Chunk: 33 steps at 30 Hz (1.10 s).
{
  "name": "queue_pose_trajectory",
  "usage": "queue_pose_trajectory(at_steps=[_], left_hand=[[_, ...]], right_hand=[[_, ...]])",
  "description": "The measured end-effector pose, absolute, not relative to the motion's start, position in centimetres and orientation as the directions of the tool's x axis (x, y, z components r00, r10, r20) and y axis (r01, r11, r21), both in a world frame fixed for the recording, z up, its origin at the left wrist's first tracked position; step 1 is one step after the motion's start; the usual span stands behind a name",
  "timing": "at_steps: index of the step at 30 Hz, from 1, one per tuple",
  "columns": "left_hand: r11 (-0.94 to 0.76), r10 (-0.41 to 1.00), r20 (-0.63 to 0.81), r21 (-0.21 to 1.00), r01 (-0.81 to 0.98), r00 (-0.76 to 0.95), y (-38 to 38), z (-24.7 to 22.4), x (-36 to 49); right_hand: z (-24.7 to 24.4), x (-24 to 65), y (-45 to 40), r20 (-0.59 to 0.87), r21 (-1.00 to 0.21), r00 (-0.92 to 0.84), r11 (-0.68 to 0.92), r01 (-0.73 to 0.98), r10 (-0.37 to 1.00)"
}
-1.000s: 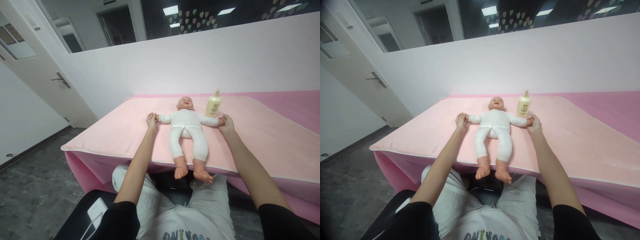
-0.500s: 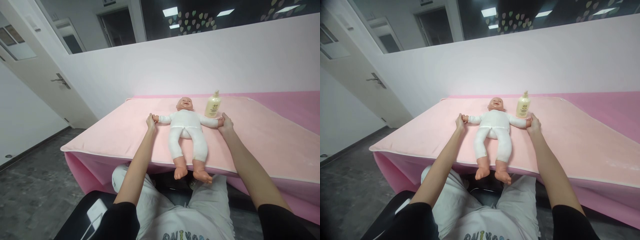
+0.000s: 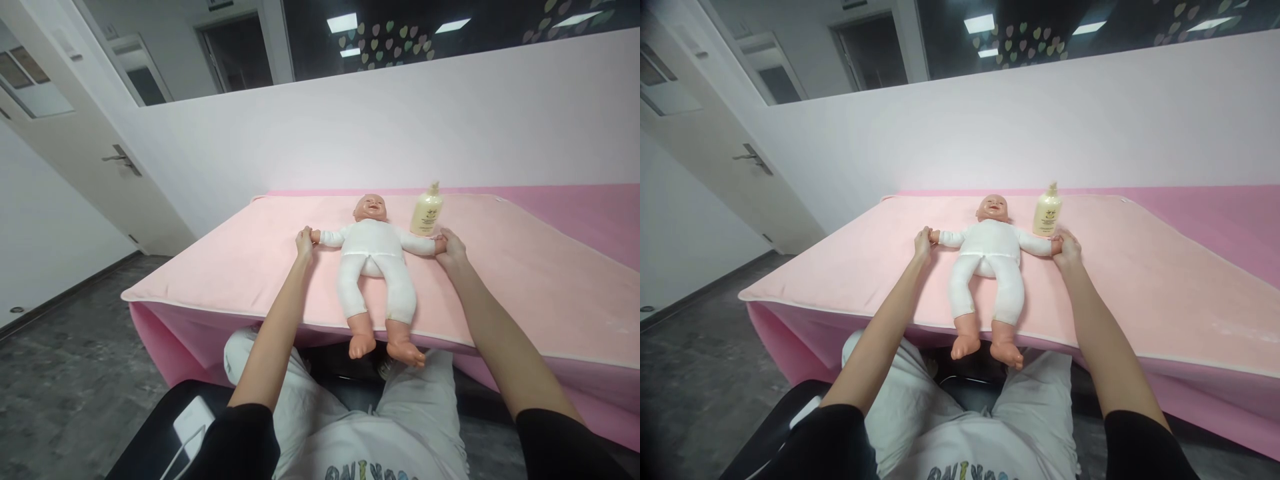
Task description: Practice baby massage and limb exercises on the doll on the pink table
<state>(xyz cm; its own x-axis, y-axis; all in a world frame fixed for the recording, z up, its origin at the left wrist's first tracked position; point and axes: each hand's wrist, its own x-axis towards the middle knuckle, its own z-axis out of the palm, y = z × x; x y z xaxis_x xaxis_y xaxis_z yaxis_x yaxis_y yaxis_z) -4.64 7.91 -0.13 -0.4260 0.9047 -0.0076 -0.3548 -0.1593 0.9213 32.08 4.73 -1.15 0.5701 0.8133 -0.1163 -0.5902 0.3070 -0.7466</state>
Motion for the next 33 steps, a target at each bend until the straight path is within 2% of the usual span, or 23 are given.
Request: queue_pose_trajectory(at_steps=[3, 8, 16, 29, 33], left_hand=[[-0.153, 0.904, -0.021, 0.917, -0.368, -0.428, 7.9, -0.2, -4.7], [-0.117, 0.924, -0.066, 0.889, -0.443, -0.377, 8.2, -0.3, -4.8], [-0.099, 0.97, -0.08, 0.735, -0.67, -0.232, 8.1, 0.3, -4.6], [-0.097, 0.964, -0.116, 0.684, -0.724, -0.238, 7.9, 0.7, -4.5], [-0.089, 0.964, -0.127, 0.67, -0.737, -0.233, 7.8, 0.8, -4.5]], right_hand=[[-0.6, 31.7, 4.3, -0.198, -0.756, 0.602, 0.271, -0.596, 0.774], [-0.4, 31.7, 4.2, -0.184, -0.743, 0.573, 0.269, -0.612, 0.798], [0.8, 31.2, 3.3, -0.257, -0.752, 0.575, 0.213, -0.624, 0.777], [-0.6, 32.3, 4.6, -0.237, -0.745, 0.576, 0.234, -0.624, 0.782], [-0.5, 32.1, 4.5, -0.259, -0.765, 0.572, 0.197, -0.614, 0.778]])
